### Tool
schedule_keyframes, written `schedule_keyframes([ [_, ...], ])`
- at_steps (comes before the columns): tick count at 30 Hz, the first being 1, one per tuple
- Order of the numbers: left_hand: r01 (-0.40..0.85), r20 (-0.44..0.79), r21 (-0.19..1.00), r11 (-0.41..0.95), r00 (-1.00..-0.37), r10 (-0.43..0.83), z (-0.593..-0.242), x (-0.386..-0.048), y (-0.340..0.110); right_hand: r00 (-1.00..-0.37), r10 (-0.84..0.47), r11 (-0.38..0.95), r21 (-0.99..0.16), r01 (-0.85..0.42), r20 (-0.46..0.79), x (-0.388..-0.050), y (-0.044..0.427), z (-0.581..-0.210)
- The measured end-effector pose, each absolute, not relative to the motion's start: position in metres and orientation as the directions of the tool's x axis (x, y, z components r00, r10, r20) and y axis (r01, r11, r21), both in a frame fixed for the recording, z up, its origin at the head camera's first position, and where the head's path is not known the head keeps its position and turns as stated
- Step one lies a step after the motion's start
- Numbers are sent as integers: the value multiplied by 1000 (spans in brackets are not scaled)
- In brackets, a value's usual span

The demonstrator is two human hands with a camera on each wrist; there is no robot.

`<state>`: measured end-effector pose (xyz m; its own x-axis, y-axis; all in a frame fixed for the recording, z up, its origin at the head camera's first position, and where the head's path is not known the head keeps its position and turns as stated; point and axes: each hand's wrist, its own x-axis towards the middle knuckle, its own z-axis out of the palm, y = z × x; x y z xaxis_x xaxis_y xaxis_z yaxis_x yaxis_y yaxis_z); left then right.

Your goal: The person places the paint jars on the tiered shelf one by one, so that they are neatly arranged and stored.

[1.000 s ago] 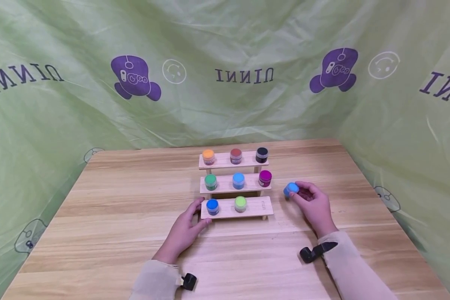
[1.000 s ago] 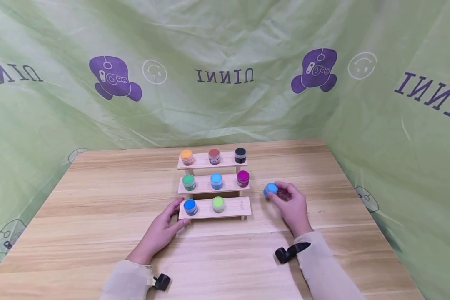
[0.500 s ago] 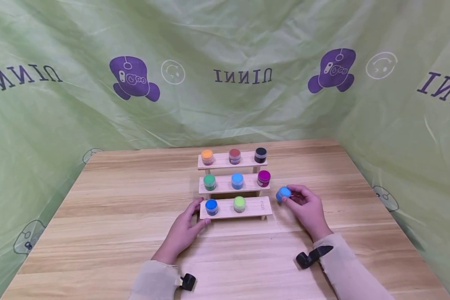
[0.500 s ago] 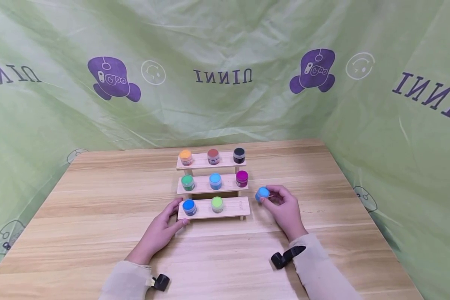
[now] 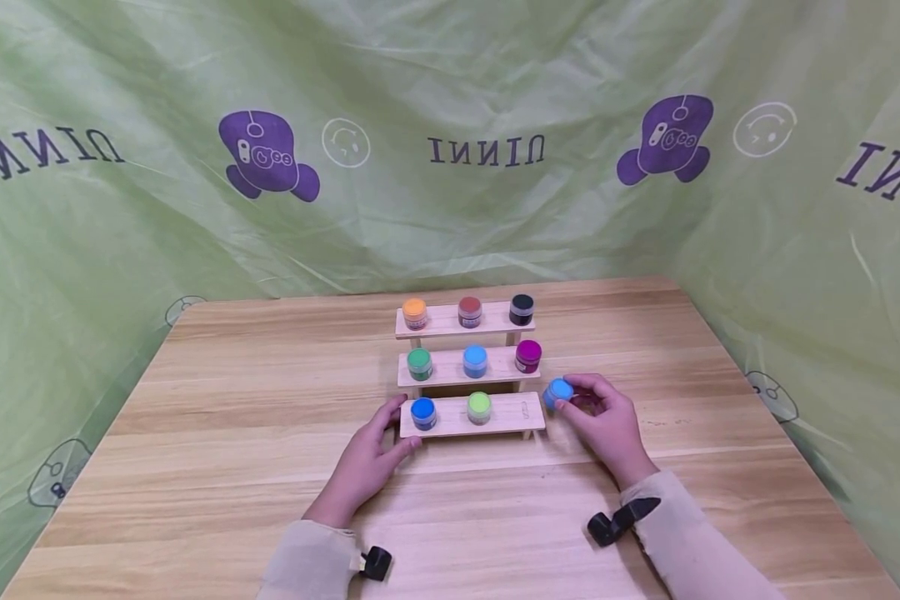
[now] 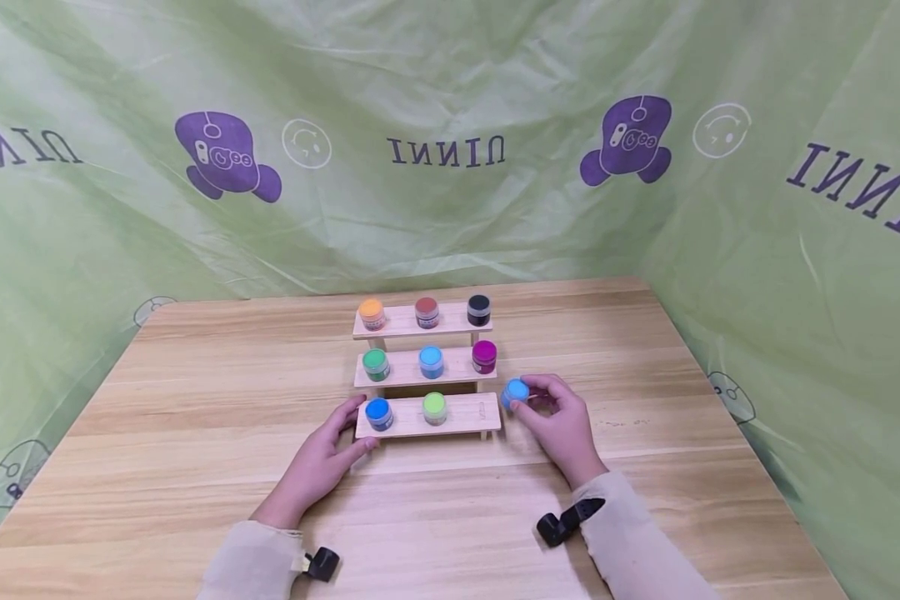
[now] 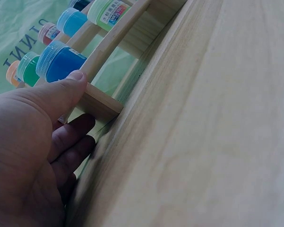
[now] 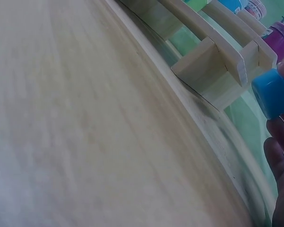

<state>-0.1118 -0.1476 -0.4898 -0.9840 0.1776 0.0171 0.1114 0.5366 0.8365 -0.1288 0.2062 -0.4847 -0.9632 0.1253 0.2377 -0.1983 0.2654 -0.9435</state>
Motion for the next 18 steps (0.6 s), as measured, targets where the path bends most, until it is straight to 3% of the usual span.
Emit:
schedule_keyframes([
  [18, 116, 21, 833, 540, -984, 179, -490, -112, -148, -955, 93, 252, -934, -253, 283, -126, 200, -487],
])
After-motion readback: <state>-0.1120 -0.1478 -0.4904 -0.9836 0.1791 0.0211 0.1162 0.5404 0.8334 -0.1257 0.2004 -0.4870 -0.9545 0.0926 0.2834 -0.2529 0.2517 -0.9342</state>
